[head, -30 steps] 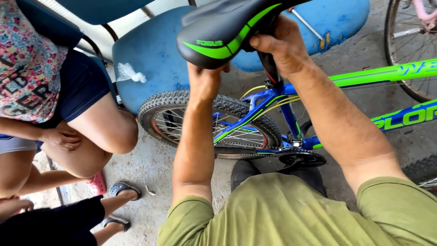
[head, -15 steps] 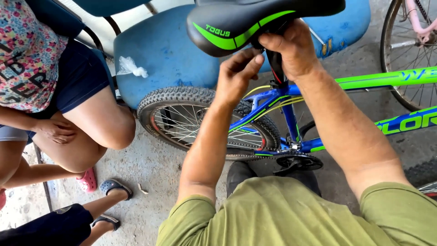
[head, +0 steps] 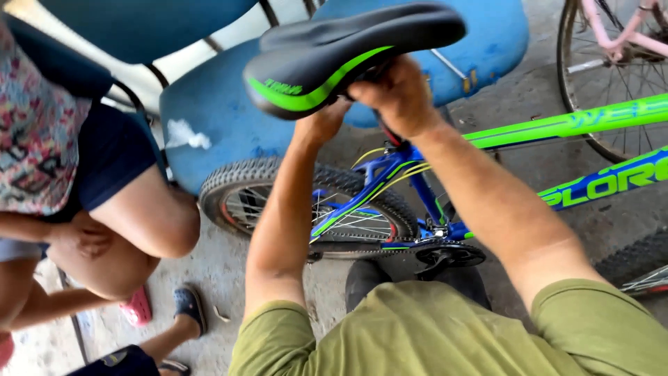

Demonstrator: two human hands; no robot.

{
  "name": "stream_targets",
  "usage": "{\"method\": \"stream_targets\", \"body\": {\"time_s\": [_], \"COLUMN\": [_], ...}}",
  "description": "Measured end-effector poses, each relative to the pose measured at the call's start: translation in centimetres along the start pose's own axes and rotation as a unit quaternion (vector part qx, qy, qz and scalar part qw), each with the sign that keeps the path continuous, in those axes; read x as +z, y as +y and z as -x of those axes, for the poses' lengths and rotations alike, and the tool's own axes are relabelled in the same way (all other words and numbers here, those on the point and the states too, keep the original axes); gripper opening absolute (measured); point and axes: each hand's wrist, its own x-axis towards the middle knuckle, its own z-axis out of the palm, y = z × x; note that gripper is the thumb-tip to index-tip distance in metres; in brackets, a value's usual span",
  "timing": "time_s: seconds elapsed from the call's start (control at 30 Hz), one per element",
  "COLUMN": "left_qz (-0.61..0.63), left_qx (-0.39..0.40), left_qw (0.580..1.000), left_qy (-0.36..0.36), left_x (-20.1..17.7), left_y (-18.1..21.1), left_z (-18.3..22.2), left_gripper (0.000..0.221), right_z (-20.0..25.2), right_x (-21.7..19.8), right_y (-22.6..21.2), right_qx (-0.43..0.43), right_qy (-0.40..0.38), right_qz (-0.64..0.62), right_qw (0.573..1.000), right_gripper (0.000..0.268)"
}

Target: Installing a new seat onto a bicycle frame and adjusting the seat post using a hand tool.

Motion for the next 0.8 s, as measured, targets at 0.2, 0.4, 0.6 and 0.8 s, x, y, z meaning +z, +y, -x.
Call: {"method": "stream_targets", "body": {"time_s": [0.2, 0.4, 0.6, 0.8], "left_qz": [-0.003, 0.009, 0.042, 0.061], "left_qx": [-0.022, -0.027, -0.039, -0.031], "left_qw": [0.999, 0.999, 0.998, 0.995], "left_qy": [-0.028, -0.044, 0.002, 0.077], "left_x": [2.8, 6.0, 4.5, 0.7], "left_y": [-1.7, -3.8, -5.7, -3.9], "left_z": [-4.1, -9.7, -8.9, -7.2], "left_gripper": [0.009, 0.011, 0.014, 0.017], "right_z": [0.7, 0.8, 0.0, 1.2], "right_x": [0.4, 1.0, 0.4, 0.3], "right_y": [3.1, 2.5, 2.2, 5.8], "right_qx": [-0.048, 0.002, -0.018, -0.024], "right_qy": [0.065, 0.072, 0.060, 0.035], "right_qz": [-0.003, -0.067, -0.067, -0.108], "right_qw": [0.997, 0.995, 0.996, 0.993], "right_gripper": [0.035, 0.031, 0.031, 0.028]}}
